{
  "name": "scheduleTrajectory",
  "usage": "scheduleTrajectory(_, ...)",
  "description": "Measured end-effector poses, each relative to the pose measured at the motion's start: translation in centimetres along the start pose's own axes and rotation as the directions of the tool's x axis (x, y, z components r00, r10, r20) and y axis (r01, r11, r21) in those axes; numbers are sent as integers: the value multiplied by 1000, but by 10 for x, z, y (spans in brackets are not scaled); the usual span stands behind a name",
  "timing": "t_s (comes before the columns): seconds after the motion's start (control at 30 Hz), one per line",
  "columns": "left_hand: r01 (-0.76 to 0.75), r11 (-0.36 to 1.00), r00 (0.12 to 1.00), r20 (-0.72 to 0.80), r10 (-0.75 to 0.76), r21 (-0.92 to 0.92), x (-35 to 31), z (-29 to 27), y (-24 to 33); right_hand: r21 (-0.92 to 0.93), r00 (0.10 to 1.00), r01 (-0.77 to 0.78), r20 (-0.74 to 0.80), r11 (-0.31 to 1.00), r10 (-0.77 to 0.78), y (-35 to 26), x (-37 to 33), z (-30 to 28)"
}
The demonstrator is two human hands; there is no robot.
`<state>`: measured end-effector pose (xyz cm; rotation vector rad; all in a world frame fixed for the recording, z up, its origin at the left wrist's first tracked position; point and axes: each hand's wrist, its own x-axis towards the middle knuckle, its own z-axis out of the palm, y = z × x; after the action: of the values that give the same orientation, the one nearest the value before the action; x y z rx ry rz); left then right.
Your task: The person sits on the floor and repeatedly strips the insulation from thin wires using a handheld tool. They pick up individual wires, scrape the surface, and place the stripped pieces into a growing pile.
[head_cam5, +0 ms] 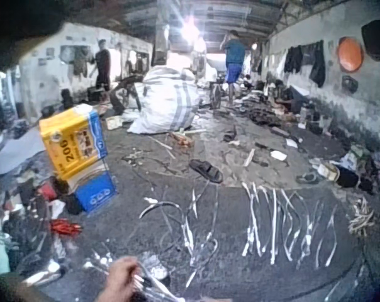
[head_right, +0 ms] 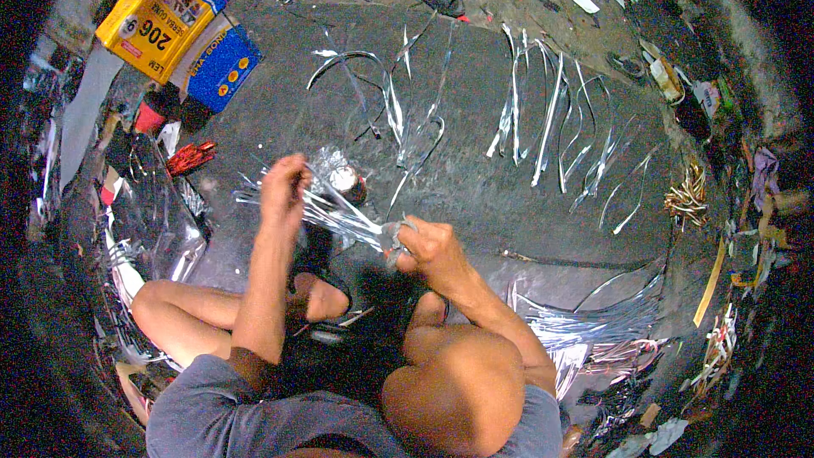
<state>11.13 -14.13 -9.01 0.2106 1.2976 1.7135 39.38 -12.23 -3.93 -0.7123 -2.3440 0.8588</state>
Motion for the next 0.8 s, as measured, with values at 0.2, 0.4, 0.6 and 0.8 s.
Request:
scheduleTrajectory(0.2,18,1000,934,-358,-8,23,91,-110,12,115,979,-119,182,986,96,15,-55,9)
scheduleTrajectory(0.4,-16,997,736,-674,62,75,126,-196,-22,26,938,-265,237,964,251,34,-105,7)
scheduleTrajectory(0.6,176,901,541,-803,248,397,125,-239,-28,113,900,-372,287,921,328,47,-128,-5)
scheduleTrajectory(0.8,296,739,414,-778,472,605,122,-198,-6,30,797,-603,-32,797,604,158,-98,15)
